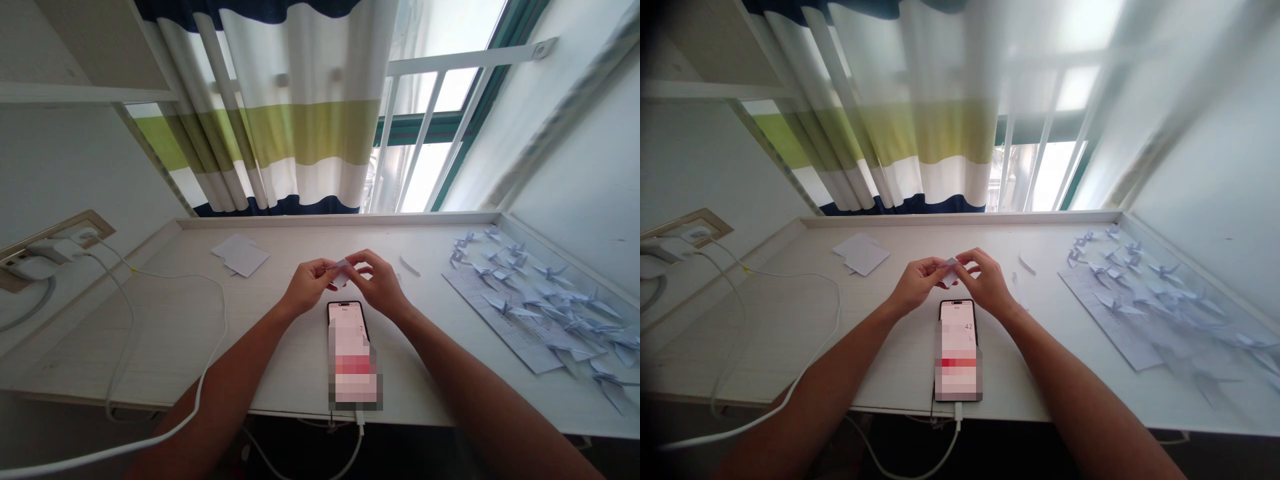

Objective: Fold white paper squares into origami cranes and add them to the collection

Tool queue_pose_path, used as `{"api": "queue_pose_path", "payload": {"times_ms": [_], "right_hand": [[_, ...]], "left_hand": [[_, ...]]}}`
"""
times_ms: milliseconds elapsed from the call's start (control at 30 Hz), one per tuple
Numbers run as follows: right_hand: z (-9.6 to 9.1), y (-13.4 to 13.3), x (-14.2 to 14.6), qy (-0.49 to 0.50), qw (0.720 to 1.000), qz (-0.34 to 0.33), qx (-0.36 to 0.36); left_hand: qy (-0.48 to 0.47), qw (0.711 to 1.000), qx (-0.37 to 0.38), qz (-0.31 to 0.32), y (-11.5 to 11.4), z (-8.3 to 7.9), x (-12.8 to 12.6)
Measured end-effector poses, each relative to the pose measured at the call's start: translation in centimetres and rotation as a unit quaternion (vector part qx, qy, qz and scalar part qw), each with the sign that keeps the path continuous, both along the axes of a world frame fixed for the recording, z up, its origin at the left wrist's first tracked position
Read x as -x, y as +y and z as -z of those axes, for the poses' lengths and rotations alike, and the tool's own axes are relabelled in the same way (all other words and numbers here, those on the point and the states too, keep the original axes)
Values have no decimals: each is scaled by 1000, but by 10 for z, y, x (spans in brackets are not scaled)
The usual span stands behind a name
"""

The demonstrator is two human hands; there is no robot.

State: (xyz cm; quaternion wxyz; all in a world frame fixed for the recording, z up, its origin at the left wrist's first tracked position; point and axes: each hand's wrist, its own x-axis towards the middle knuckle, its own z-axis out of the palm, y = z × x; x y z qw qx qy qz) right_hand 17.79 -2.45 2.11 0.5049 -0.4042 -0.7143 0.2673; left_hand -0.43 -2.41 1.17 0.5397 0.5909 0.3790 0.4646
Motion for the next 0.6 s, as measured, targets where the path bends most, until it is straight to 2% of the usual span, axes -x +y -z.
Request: {"api": "queue_pose_path", "payload": {"times_ms": [133,300,400,600], "right_hand": [[6,4,-1,-27,998,-13,56],[8,3,-2,-60,998,-5,2],[5,1,-1,-61,998,-13,-6],[6,2,2,9,996,-16,90]], "left_hand": [[19,999,-19,-21,1,4,-3],[146,977,-125,-98,-1,3,-1],[169,968,-150,-112,-2,2,0],[161,966,-149,-139,-5,3,-3]]}}
